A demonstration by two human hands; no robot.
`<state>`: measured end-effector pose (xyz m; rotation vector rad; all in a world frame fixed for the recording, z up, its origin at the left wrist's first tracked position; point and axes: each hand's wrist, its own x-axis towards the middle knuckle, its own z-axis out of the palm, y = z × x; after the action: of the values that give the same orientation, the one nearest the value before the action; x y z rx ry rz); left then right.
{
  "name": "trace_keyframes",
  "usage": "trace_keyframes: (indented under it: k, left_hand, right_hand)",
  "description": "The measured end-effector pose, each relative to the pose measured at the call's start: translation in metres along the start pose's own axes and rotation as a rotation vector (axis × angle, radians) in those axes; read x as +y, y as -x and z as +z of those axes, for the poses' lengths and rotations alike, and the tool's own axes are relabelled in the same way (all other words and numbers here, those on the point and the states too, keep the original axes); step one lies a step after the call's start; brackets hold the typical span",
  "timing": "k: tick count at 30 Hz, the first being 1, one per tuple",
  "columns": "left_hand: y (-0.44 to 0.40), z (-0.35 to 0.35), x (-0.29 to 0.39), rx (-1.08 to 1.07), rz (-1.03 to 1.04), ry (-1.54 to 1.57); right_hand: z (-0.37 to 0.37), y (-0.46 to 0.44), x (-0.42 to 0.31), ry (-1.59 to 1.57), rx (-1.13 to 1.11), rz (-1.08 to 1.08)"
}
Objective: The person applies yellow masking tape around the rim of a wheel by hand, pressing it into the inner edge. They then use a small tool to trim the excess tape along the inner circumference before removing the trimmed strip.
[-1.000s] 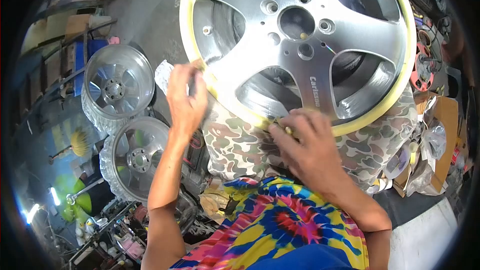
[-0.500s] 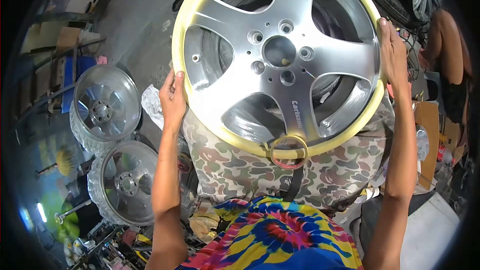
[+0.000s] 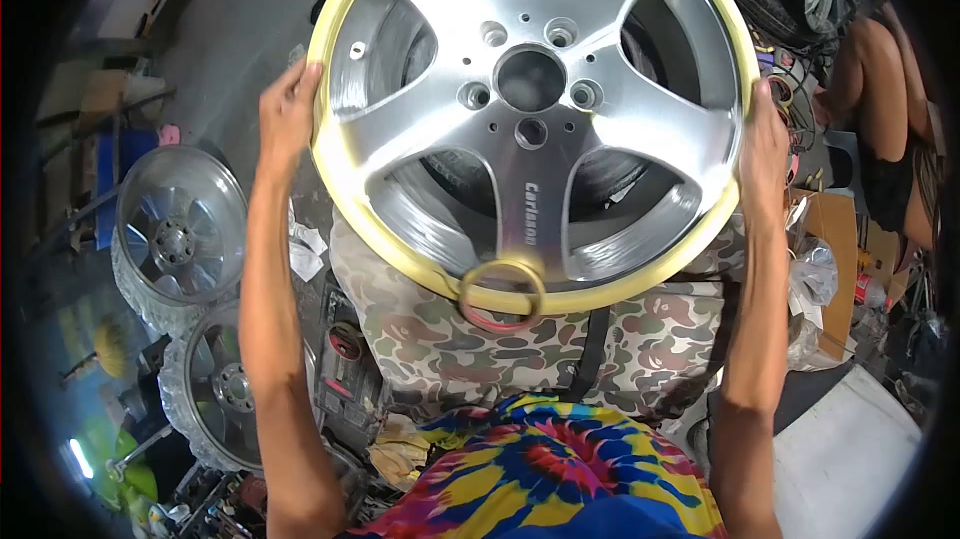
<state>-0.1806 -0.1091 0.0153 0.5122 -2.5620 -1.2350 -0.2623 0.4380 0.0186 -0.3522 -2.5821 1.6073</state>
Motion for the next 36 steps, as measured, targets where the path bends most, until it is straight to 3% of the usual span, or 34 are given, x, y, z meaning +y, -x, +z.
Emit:
trace_keyframes:
  k: [5, 7, 11, 13, 15, 19, 21, 23, 27, 29, 34, 36]
  left_hand:
    - [-0.078, 0.011, 0.033, -0.159, 0.195, -0.060]
    - [-0.095, 0.019, 0.053, -0.175, 0.205, -0.119]
    - [-0.097, 0.028, 0.080, -0.307, 0.281, -0.101]
    - [-0.093, 0.027, 0.085, -0.313, 0.297, -0.138]
    - [-0.089, 0.026, 0.086, -0.287, 0.304, -0.135]
    - [-0.087, 0.026, 0.084, -0.245, 0.337, -0.202]
    - [-0.084, 0.022, 0.086, -0.250, 0.299, -0.274]
    - [-0.080, 0.017, 0.086, -0.235, 0.313, -0.307]
    - [-0.055, -0.004, 0.074, -0.093, 0.387, -0.329]
    - [-0.032, -0.027, 0.062, -0.121, 0.288, -0.304]
    - [0.046, -0.051, 0.051, -0.105, 0.109, -0.353]
    - [0.073, -0.054, 0.049, -0.061, 0.107, -0.353]
  right_hand:
    - [0.011, 0.096, 0.039, -0.049, 0.220, 0.034]
    - [0.005, 0.139, 0.023, -0.130, 0.137, 0.246]
    - [-0.023, 0.169, 0.038, 0.053, 0.046, 0.154]
    - [-0.045, 0.163, 0.004, 0.416, -0.167, 0.136]
    - [-0.042, 0.163, -0.026, 0.446, -0.079, -0.036]
    - [0.027, 0.169, -0.069, 0.130, -0.357, -0.413]
    - [0.077, 0.174, -0.079, 0.122, -0.404, -0.737]
    - [0.114, 0.188, -0.089, 0.154, -0.532, -0.801]
    - [0.174, 0.212, -0.088, 0.301, -0.533, -0.934]
    - [0.186, 0.217, -0.085, 0.369, -0.535, -1.016]
    - [0.177, 0.219, -0.091, 0.375, -0.788, -0.914]
    - [0.166, 0.225, -0.095, 0.001, -0.846, -0.625]
